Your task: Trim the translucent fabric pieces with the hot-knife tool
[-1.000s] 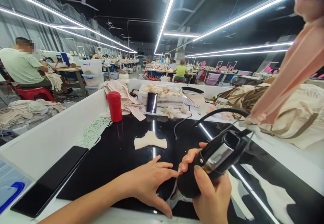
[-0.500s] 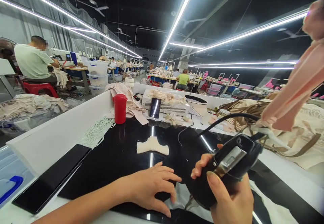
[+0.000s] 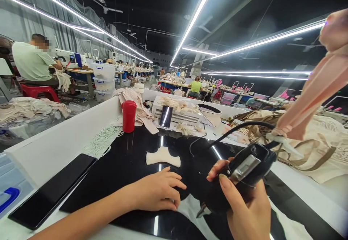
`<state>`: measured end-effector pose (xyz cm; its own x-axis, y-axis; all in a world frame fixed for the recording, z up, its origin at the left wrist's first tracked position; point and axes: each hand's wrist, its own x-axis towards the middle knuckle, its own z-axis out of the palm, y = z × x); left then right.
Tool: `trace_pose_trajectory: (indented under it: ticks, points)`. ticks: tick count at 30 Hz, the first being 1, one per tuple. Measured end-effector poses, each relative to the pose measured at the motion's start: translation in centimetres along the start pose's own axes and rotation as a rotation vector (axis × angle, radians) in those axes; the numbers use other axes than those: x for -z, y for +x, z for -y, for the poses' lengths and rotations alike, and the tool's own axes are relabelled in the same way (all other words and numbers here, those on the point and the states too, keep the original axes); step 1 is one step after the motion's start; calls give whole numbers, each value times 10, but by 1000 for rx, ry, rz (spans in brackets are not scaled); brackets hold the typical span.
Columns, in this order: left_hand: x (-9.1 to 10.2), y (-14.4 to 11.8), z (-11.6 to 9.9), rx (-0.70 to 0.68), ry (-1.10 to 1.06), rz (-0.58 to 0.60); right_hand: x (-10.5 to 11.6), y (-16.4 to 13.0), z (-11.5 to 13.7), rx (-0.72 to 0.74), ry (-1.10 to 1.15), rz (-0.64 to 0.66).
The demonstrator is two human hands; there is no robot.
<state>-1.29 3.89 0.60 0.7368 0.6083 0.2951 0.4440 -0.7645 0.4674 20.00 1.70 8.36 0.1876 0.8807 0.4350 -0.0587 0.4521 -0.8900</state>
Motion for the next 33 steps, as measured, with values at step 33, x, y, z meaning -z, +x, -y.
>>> trace_pose_trajectory:
  ticks: [33]
  points:
    - [-3, 1, -31, 107, -65, -36, 1, -3, -13, 147, 185, 3]
